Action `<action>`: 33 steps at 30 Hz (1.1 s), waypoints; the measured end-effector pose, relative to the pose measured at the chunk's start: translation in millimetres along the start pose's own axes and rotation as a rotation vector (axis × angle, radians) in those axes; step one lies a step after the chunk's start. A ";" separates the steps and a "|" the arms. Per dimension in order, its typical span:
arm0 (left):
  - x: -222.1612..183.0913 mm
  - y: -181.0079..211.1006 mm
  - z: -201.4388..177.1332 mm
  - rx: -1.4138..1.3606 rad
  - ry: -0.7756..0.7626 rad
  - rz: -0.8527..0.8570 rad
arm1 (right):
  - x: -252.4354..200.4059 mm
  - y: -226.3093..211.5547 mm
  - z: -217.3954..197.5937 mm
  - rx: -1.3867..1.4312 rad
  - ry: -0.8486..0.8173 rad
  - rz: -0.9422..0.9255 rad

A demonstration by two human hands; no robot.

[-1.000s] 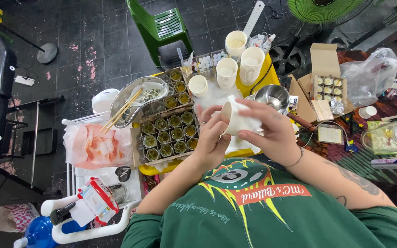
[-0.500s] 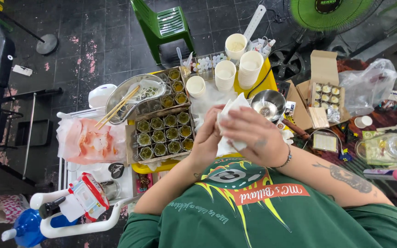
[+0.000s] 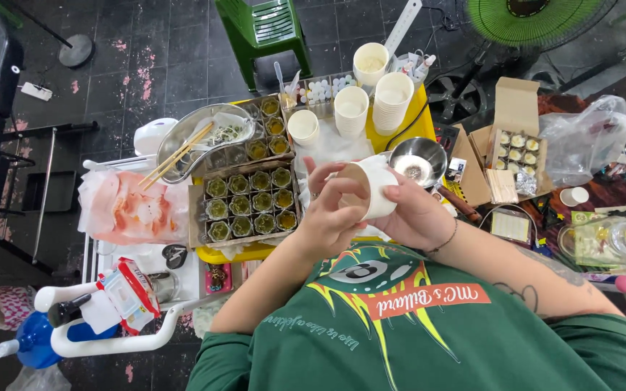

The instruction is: Cleaning the interior and exterior of paper cups using a tissue.

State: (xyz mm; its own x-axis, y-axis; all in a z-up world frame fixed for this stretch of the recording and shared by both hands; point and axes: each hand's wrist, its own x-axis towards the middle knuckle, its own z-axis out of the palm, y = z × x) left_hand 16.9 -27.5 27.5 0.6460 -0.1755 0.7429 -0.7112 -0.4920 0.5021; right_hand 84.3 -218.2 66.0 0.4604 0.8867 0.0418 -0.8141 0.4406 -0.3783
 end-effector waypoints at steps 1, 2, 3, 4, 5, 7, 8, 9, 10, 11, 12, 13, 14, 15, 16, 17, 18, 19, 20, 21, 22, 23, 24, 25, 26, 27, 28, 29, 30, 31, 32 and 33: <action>6.6 2.9 -4.0 0.003 0.001 0.001 | -1.1 -3.2 -4.1 -0.001 -0.003 0.001; 11.0 7.6 -8.0 0.004 -0.032 -0.040 | -3.7 -4.5 -8.2 -0.027 0.053 -0.006; 15.3 12.0 -12.0 0.005 -0.066 -0.080 | -6.0 -5.6 -12.5 -0.054 0.108 -0.013; 18.8 17.3 -15.3 0.006 -0.067 -0.088 | -8.6 -7.3 -13.5 -0.048 0.111 -0.008; 22.5 22.7 -18.8 -0.021 -0.060 -0.130 | -11.1 -9.2 -14.2 -0.239 0.108 -0.077; 29.8 29.7 -22.5 -0.043 -0.046 -0.166 | -12.3 -18.6 -5.8 -0.437 0.096 -0.146; 30.8 33.0 -22.7 -0.085 -0.040 -0.213 | -12.8 -23.6 3.3 -0.744 0.050 -0.233; 31.8 36.4 -22.9 -0.128 -0.034 -0.260 | -13.3 -28.4 12.4 -1.051 0.001 -0.321; 32.9 38.7 -21.1 -0.126 -0.031 -0.260 | -12.9 -31.2 18.4 -1.052 -0.003 -0.319; 33.9 41.0 -19.3 -0.163 -0.034 -0.340 | -12.4 -33.9 24.4 -1.464 -0.075 -0.534; 34.4 43.8 -17.6 -0.200 -0.039 -0.421 | -12.6 -35.9 30.5 -1.868 -0.150 -0.756; 34.7 45.7 -16.3 -0.199 -0.038 -0.422 | -15.6 -35.8 29.9 -1.867 -0.153 -0.755; 35.6 46.8 -15.2 -0.277 -0.036 -0.431 | -18.5 -35.9 29.3 -1.830 -0.133 -0.710; 36.7 48.0 -14.0 -0.356 -0.035 -0.440 | -21.3 -36.1 28.7 -1.793 -0.112 -0.666; 35.4 45.6 -12.1 -0.355 -0.035 -0.437 | -23.9 -35.9 23.6 -1.794 -0.113 -0.669; 34.2 43.2 -10.2 -0.278 -0.045 -0.399 | -26.3 -35.7 18.4 -1.482 -0.101 -0.545; 32.1 41.5 -8.4 -0.201 -0.055 -0.363 | -29.3 -34.5 13.2 -1.168 -0.086 -0.419; 30.2 38.9 -6.6 -0.201 -0.056 -0.364 | -31.4 -34.6 7.2 -1.167 -0.085 -0.420; 28.4 36.2 -4.8 -0.127 -0.061 -0.297 | -33.2 -35.0 1.3 -0.891 0.009 -0.314; 26.7 33.5 -3.2 -0.053 -0.066 -0.230 | -34.8 -35.3 -4.5 -0.615 0.100 -0.207; 26.7 34.0 -1.7 -0.051 -0.065 -0.230 | -33.8 -36.9 -5.1 -0.615 0.097 -0.206; 26.7 34.5 -0.3 0.052 -0.063 -0.159 | -32.5 -38.5 -5.7 -0.488 0.113 -0.186; 26.3 35.3 1.2 0.154 -0.061 -0.089 | -31.6 -39.7 -6.4 -0.360 0.129 -0.165; 24.7 36.7 1.8 0.157 -0.060 -0.091 | -30.5 -39.8 -3.8 -0.359 0.127 -0.162; 23.4 37.5 2.5 0.219 -0.042 -0.048 | -29.4 -40.2 -1.3 -0.285 0.210 -0.075; 22.0 38.2 3.2 0.282 -0.023 -0.006 | -28.2 -40.4 1.1 -0.210 0.292 0.012; 21.0 39.1 2.3 0.283 -0.022 -0.009 | -30.3 -41.1 -6.3 -0.210 0.292 0.016; 19.9 40.0 1.3 0.271 -0.006 -0.013 | -32.3 -41.5 -13.7 -0.234 0.311 0.003; 19.0 40.6 -0.2 0.261 0.012 -0.017 | -33.5 -42.2 -21.0 -0.258 0.328 -0.009; 18.9 41.1 -2.3 0.264 0.014 -0.020 | -31.5 -45.2 -17.2 -0.259 0.326 -0.005; 18.9 41.8 -4.3 0.202 0.048 -0.068 | -29.9 -48.1 -13.3 -0.327 0.433 -0.055; 18.9 42.7 -6.2 0.139 0.082 -0.117 | -28.3 -51.1 -9.3 -0.395 0.540 -0.105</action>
State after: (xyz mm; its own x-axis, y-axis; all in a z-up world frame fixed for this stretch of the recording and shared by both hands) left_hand -3.0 -46.5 65.7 0.6931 -0.0434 0.7196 -0.5840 -0.6191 0.5251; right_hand 116.2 -267.1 75.6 0.7259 0.6024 -0.3319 -0.6119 0.3453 -0.7116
